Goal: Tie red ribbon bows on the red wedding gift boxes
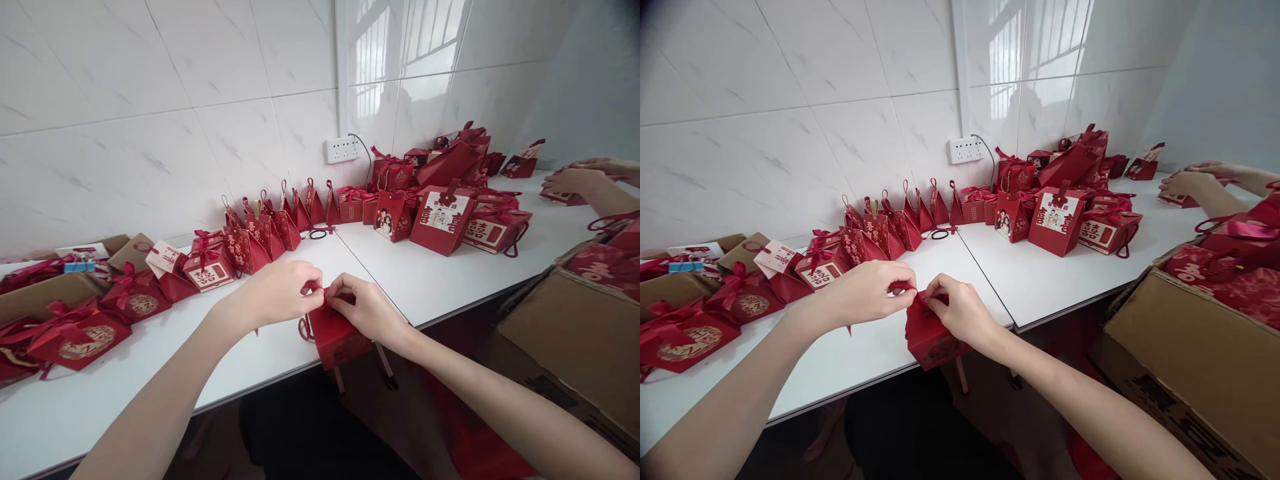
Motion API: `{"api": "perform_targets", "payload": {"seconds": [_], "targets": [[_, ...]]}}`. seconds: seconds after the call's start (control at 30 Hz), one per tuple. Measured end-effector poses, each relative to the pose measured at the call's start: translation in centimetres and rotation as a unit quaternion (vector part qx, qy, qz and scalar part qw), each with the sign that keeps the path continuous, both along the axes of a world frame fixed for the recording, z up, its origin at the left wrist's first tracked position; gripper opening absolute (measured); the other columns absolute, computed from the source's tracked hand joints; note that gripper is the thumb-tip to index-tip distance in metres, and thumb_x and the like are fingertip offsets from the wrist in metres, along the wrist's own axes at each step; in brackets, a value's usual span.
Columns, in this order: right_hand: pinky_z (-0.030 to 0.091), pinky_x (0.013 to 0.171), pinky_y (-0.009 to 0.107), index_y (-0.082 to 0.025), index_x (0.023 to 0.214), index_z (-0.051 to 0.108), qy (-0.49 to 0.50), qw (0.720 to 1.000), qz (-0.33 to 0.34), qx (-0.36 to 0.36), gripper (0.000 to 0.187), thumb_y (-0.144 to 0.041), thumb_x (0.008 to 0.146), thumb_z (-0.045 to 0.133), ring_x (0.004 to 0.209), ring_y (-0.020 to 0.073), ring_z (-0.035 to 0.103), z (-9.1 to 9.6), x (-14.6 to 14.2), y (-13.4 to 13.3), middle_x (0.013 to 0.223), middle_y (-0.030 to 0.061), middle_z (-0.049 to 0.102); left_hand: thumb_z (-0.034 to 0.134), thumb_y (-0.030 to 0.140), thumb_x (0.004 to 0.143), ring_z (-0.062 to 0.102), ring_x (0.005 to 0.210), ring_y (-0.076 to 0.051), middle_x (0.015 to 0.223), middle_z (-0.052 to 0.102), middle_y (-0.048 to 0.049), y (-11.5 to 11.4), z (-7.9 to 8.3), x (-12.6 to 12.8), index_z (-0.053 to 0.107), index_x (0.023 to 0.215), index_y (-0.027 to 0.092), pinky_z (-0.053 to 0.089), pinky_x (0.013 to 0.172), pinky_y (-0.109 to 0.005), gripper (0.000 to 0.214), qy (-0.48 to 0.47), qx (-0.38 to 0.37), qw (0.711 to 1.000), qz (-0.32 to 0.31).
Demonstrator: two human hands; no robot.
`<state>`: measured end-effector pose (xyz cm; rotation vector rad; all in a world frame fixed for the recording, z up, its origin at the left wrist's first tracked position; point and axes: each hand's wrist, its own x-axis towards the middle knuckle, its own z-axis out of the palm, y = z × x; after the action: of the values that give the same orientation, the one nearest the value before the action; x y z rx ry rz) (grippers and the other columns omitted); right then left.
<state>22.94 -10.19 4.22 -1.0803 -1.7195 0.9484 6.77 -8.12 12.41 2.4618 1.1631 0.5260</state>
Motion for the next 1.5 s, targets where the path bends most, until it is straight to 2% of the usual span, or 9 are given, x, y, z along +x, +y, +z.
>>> {"api": "perform_targets", "payload": {"seconds": [0.1, 0.2, 0.37, 0.5, 0.7, 0.87, 1.03, 1.27, 1.5], "targets": [[0.046, 0.069, 0.028, -0.021, 0.074, 0.051, 0.007, 1.000, 0.000, -0.005, 0.009, -0.013, 0.078, 0.050, 0.071, 0.0145, 0.061, -0.1, 0.0, -0.1, 0.075, -0.0006, 0.065, 0.053, 0.020, 0.070, 0.043, 0.049, -0.013, 0.054, 0.055, 0.0008, 1.3, -0.3, -0.3, 0.059, 0.054, 0.020, 0.024, 0.047, -0.025, 0.018, 0.044, -0.031, 0.999, 0.001], [0.046, 0.068, 0.028, -0.022, 0.071, 0.048, 0.020, 1.000, 0.000, -0.008, 0.009, -0.016, 0.078, 0.052, 0.070, 0.0144, 0.060, -0.2, 0.0, 0.0, 0.072, -0.0014, 0.062, 0.050, 0.022, 0.074, 0.048, 0.055, -0.014, 0.061, 0.061, 0.0004, 2.6, -1.5, -0.6, 0.063, 0.060, 0.020, 0.029, 0.052, -0.024, 0.020, 0.044, -0.031, 0.998, -0.024], [0.044, 0.068, 0.028, -0.021, 0.070, 0.047, 0.074, 0.997, 0.014, -0.016, 0.011, -0.021, 0.078, 0.055, 0.071, 0.0142, 0.059, -0.8, 0.1, 0.3, 0.072, -0.0016, 0.060, 0.054, 0.027, 0.078, 0.056, 0.073, -0.017, 0.080, 0.066, -0.0007, 3.5, -4.6, -0.9, 0.066, 0.078, 0.021, 0.038, 0.065, -0.024, 0.014, -0.040, -0.056, 0.998, -0.016], [0.045, 0.069, 0.028, -0.021, 0.070, 0.046, 0.134, 0.990, 0.028, -0.034, 0.014, -0.024, 0.079, 0.057, 0.074, 0.0142, 0.060, -1.1, 0.2, 0.4, 0.074, -0.0008, 0.062, 0.054, 0.030, 0.079, 0.056, 0.072, -0.016, 0.078, 0.063, -0.0012, 3.2, -6.3, -1.4, 0.061, 0.077, 0.020, 0.041, 0.066, -0.025, 0.013, -0.114, -0.078, 0.990, 0.018], [0.047, 0.070, 0.029, -0.021, 0.070, 0.046, 0.157, 0.987, 0.024, -0.041, 0.018, -0.030, 0.079, 0.060, 0.076, 0.0160, 0.063, -1.1, 0.1, 0.3, 0.076, 0.0008, 0.066, 0.053, 0.021, 0.077, 0.054, 0.074, -0.017, 0.079, 0.061, -0.0030, 0.4, -6.5, -1.5, 0.062, 0.076, 0.019, 0.042, 0.071, -0.028, 0.009, -0.129, -0.033, 0.991, 0.029], [0.048, 0.073, 0.030, -0.020, 0.071, 0.050, 0.146, 0.989, -0.017, -0.019, 0.015, -0.028, 0.078, 0.060, 0.078, 0.0170, 0.065, -1.3, 0.0, 0.3, 0.078, 0.0020, 0.068, 0.059, 0.026, 0.075, 0.053, 0.094, -0.023, 0.094, 0.061, -0.0066, -1.6, -6.7, -0.8, 0.065, 0.083, 0.019, 0.042, 0.085, -0.033, 0.012, -0.165, -0.045, 0.983, 0.069], [0.049, 0.072, 0.029, -0.020, 0.073, 0.057, 0.127, 0.991, -0.048, 0.010, 0.008, -0.026, 0.077, 0.061, 0.077, 0.0165, 0.065, -1.7, -0.4, 0.1, 0.079, 0.0015, 0.068, 0.056, 0.035, 0.080, 0.055, 0.098, -0.023, 0.102, 0.060, -0.0066, -1.5, -7.3, -0.4, 0.071, 0.077, 0.020, 0.043, 0.084, -0.032, 0.021, -0.218, -0.112, 0.960, 0.133], [0.050, 0.070, 0.028, -0.021, 0.077, 0.058, 0.088, 0.993, -0.064, 0.040, 0.004, -0.024, 0.078, 0.060, 0.076, 0.0165, 0.064, -1.6, -0.2, 0.1, 0.080, 0.0016, 0.068, 0.056, 0.039, 0.080, 0.055, 0.091, -0.019, 0.101, 0.054, -0.0048, -1.5, -8.0, -0.4, 0.067, 0.076, 0.019, 0.044, 0.065, -0.024, 0.023, -0.249, -0.157, 0.946, 0.136], [0.048, 0.069, 0.027, -0.021, 0.079, 0.058, 0.056, 0.996, -0.059, 0.039, 0.002, -0.023, 0.079, 0.057, 0.074, 0.0153, 0.062, -1.3, 0.0, 0.2, 0.079, 0.0009, 0.067, 0.052, 0.035, 0.083, 0.054, 0.096, -0.020, 0.094, 0.061, -0.0034, -1.6, -7.8, -0.2, 0.063, 0.083, 0.019, 0.040, 0.085, -0.029, 0.019, -0.211, -0.104, 0.963, 0.133]]}}
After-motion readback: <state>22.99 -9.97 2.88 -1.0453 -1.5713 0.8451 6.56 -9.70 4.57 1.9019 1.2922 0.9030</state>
